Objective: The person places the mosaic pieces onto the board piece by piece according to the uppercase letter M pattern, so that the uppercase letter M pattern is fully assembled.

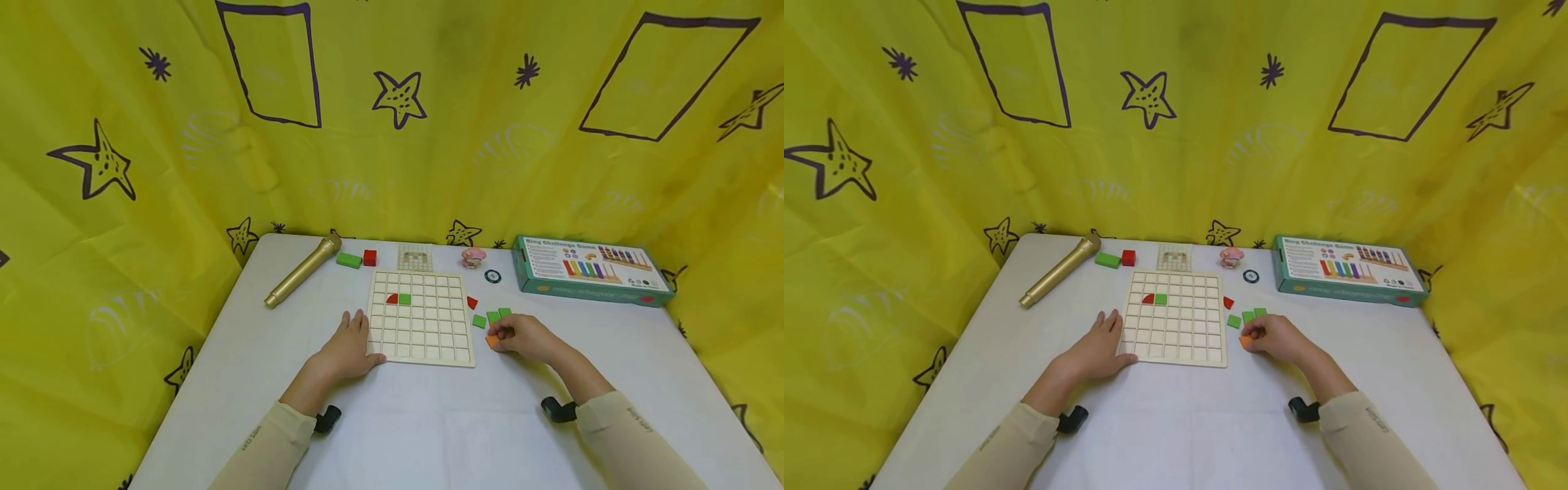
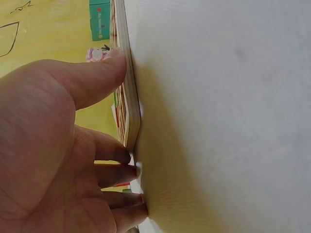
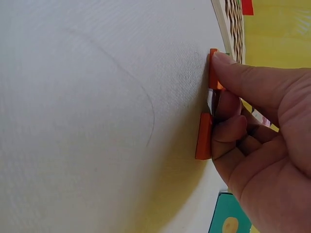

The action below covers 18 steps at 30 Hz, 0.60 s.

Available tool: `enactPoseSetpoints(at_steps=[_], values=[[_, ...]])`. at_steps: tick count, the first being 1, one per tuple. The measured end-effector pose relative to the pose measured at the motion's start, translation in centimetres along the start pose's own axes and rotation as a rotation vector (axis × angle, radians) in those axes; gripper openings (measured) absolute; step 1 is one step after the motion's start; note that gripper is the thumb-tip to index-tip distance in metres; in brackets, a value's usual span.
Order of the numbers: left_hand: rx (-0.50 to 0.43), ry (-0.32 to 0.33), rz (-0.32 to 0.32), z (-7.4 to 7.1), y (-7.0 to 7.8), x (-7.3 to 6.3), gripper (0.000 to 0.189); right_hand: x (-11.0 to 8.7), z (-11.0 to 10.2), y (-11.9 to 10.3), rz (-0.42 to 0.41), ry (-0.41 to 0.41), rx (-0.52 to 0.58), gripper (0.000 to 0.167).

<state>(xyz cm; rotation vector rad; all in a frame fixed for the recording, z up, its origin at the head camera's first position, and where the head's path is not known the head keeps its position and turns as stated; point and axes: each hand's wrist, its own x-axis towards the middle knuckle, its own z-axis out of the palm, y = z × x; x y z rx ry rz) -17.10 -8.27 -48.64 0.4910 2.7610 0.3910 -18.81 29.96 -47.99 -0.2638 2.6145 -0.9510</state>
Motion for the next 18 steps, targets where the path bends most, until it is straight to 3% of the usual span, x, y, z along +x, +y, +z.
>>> enactPoseSetpoints(at_steps=[10,18], values=[[0.001,0.005,-0.002,0.03,-0.05,-0.01,0.095,-0.19,0.08,-0.24,-0.023,0.017,0.004,0.019],[-0.001,0.004,0.001,0.02,-0.03,0.00,0.096,0.21,-0.30,-0.44,-0.045,-0.031,0.008,0.012]])
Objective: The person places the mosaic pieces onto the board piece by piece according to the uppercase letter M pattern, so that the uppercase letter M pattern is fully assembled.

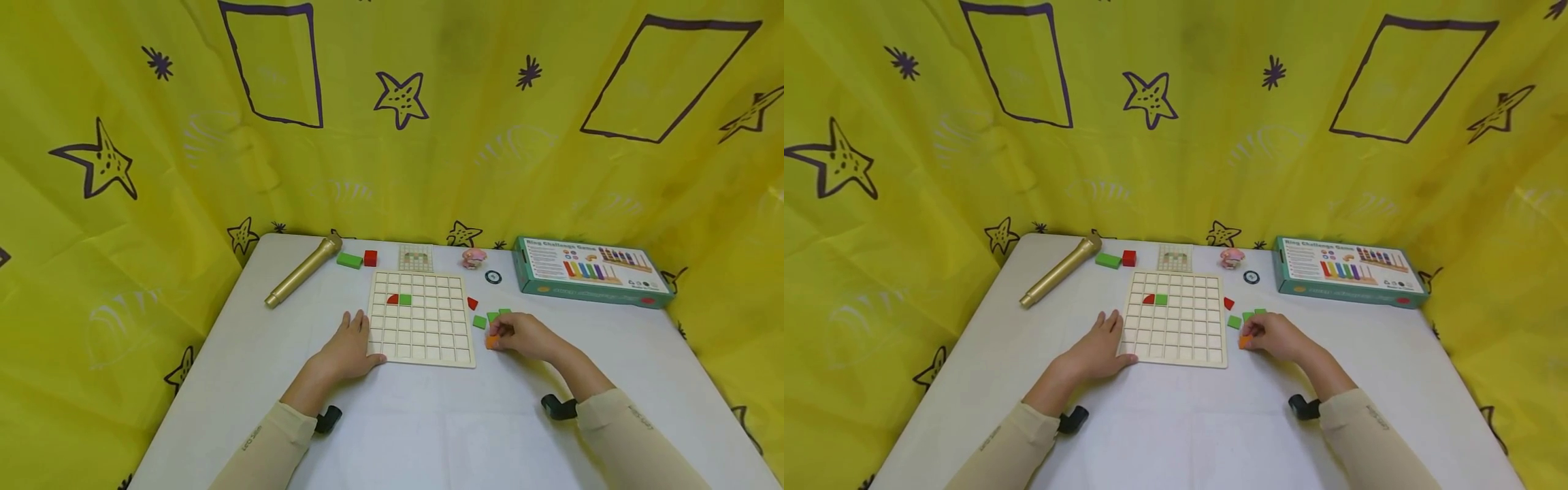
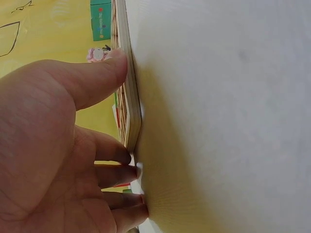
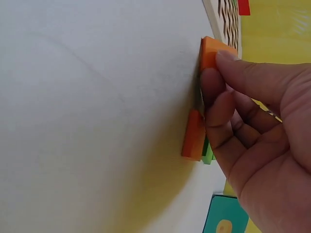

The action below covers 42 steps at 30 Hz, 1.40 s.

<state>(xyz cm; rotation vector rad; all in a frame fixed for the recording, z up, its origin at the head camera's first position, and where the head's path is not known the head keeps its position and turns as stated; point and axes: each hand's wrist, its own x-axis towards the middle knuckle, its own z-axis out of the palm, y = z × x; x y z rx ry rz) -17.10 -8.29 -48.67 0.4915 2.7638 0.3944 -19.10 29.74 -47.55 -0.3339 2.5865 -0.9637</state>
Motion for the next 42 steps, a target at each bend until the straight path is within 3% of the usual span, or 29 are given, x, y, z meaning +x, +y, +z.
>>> enactPoseSetpoints(at_steps=[10,20,33,42], values=[[-0.015,-0.001,0.000,0.0,-0.1,-0.1,0.095,3.1,-0.7,-1.7,-0.008,0.010,0.011,0.010],[-0.010,-0.011,-0.012,0.1,-0.1,0.1,0.095,6.3,-0.3,-3.8,-0.024,0.000,0.111,0.012],[0.003,-0.007,-0.015,0.1,0.0,0.2,0.096,9.1,0.5,-5.2,-0.041,0.032,0.089,0.011],[-0.010,-0.013,0.000,-0.4,0.2,-0.2,0.094,10.5,1.3,-5.8,-0.067,0.026,0.194,0.012]])
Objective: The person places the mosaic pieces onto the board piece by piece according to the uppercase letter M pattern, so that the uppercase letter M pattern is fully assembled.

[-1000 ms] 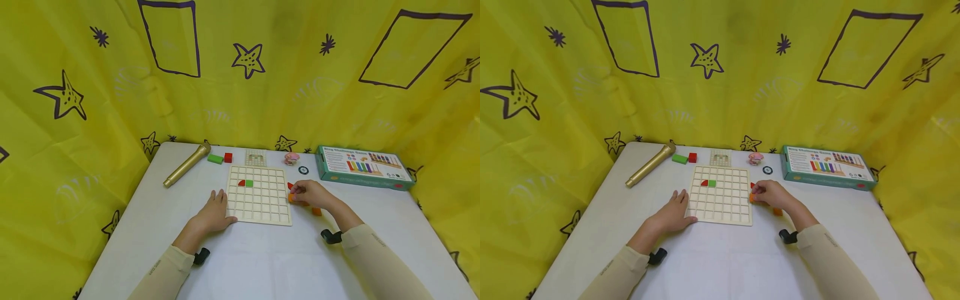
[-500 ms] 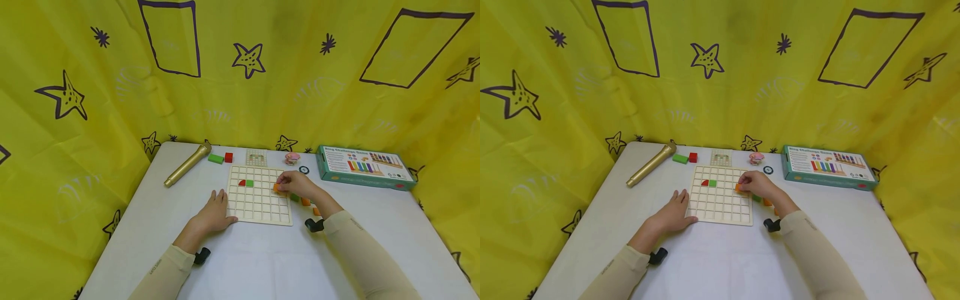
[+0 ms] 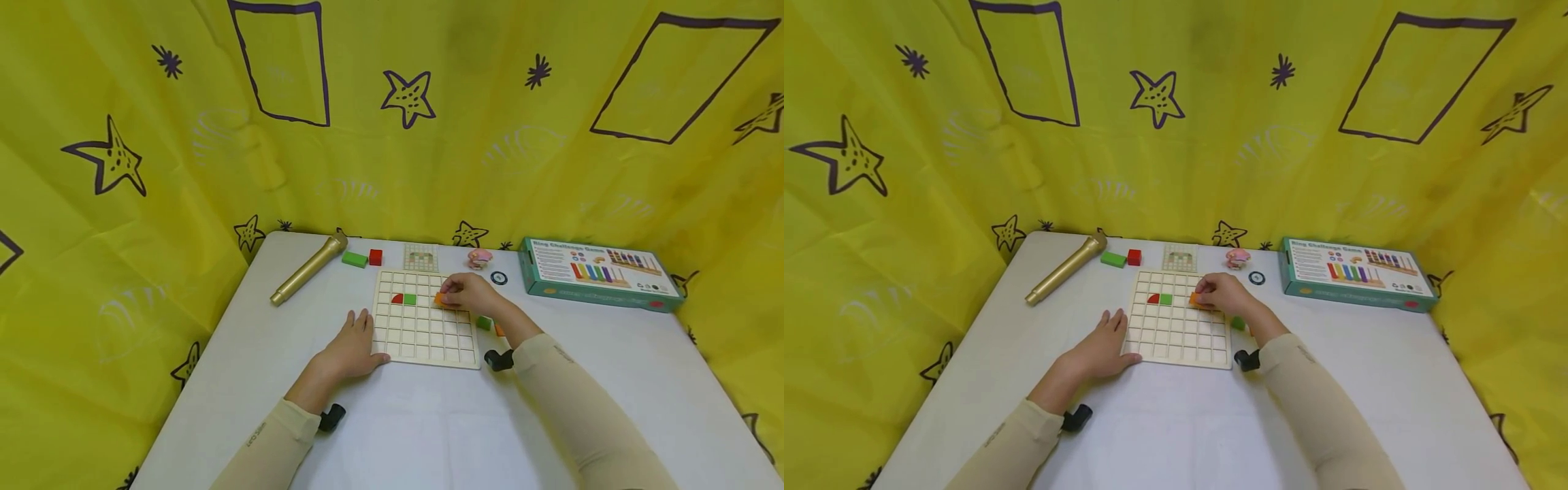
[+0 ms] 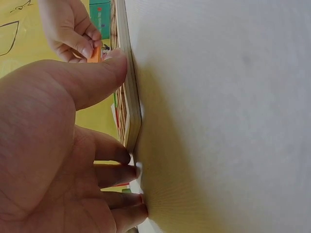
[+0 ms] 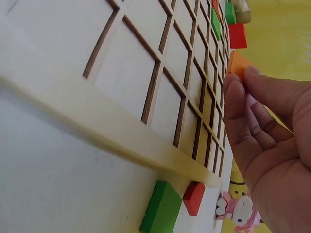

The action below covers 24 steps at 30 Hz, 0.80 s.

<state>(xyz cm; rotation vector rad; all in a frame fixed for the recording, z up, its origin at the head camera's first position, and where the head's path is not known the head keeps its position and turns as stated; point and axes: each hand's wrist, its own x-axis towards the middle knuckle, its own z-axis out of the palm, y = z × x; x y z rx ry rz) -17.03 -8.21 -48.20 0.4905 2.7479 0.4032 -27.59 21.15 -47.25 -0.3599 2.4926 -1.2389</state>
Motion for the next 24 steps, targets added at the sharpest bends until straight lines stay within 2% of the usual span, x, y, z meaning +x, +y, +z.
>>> enactPoseSetpoints(at_steps=[7,14,24], values=[[0.002,-0.001,0.002,0.0,0.0,0.0,0.094,0.9,0.7,-0.4,0.021,-0.023,0.033,0.014],[0.018,-0.007,-0.013,0.0,0.0,0.1,0.095,1.4,1.2,-1.0,0.058,-0.045,0.148,0.013],[0.025,-0.004,-0.008,0.1,0.1,0.2,0.095,2.0,1.8,-1.4,0.045,-0.056,0.090,0.012]])
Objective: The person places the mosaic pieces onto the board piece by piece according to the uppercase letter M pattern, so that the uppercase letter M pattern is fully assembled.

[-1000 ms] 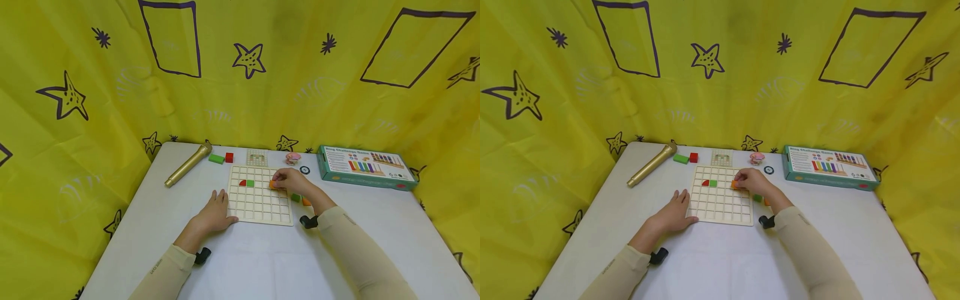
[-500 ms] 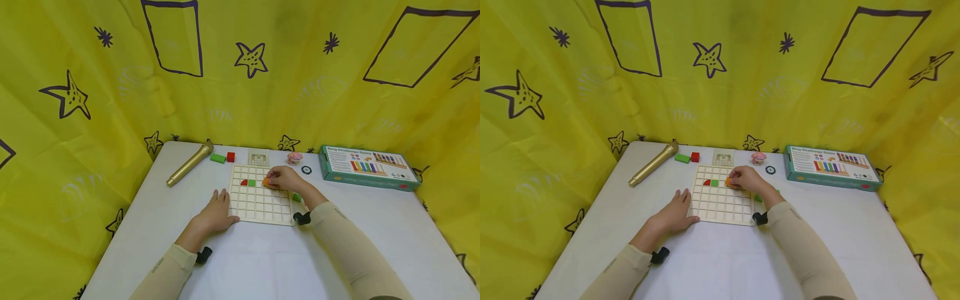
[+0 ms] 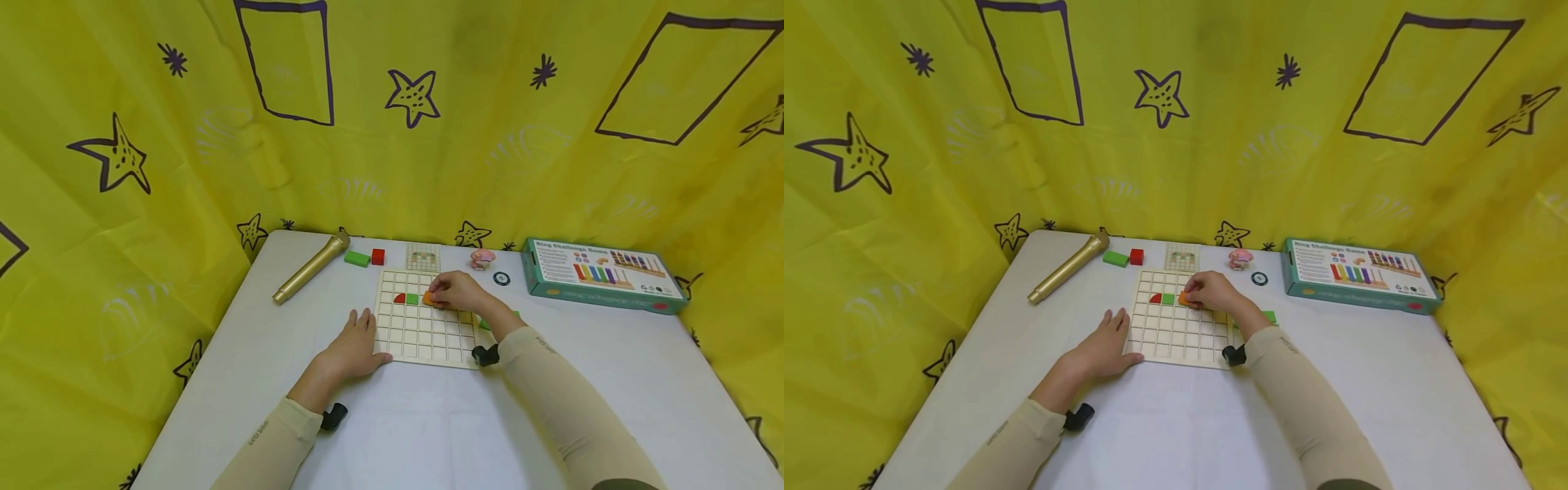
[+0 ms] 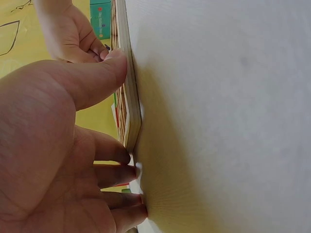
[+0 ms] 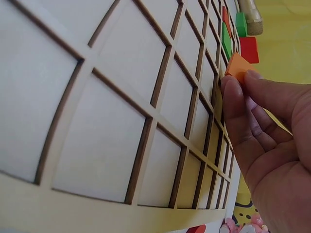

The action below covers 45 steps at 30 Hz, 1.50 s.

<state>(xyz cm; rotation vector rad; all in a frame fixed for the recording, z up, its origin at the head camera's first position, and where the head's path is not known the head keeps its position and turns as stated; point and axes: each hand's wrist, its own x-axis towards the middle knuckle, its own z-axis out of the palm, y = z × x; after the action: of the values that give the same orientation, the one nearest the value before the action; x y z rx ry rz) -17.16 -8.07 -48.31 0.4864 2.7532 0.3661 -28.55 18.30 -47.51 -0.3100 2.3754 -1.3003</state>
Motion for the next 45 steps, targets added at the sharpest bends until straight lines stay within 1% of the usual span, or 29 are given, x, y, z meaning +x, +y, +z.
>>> enactPoseSetpoints(at_steps=[10,15,20,26,29,34,41,45], values=[[0.005,-0.002,-0.005,0.1,0.0,0.1,0.095,0.9,0.3,0.1,0.042,-0.021,0.004,0.008],[0.001,0.001,-0.012,0.1,0.0,0.1,0.095,1.0,0.5,-0.4,0.032,-0.020,-0.073,0.008],[0.001,0.005,-0.008,0.2,-0.1,0.1,0.095,0.8,0.8,-0.7,0.022,0.002,-0.145,0.009],[0.000,0.004,-0.005,0.2,-0.1,0.1,0.095,0.8,1.3,-0.8,0.030,0.025,-0.193,0.008],[0.001,0.004,-0.004,0.2,-0.1,0.1,0.095,0.8,1.4,-0.9,0.042,0.033,-0.199,0.008],[-0.009,0.001,-0.005,0.1,0.1,0.0,0.095,0.6,1.3,-0.6,0.053,0.056,-0.162,0.012],[0.005,0.003,-0.009,0.0,0.2,0.0,0.095,0.3,0.7,0.4,0.053,0.083,-0.011,0.017],[0.006,0.007,-0.009,0.2,0.0,0.1,0.095,-0.2,0.1,0.8,0.059,0.090,0.037,0.018]])
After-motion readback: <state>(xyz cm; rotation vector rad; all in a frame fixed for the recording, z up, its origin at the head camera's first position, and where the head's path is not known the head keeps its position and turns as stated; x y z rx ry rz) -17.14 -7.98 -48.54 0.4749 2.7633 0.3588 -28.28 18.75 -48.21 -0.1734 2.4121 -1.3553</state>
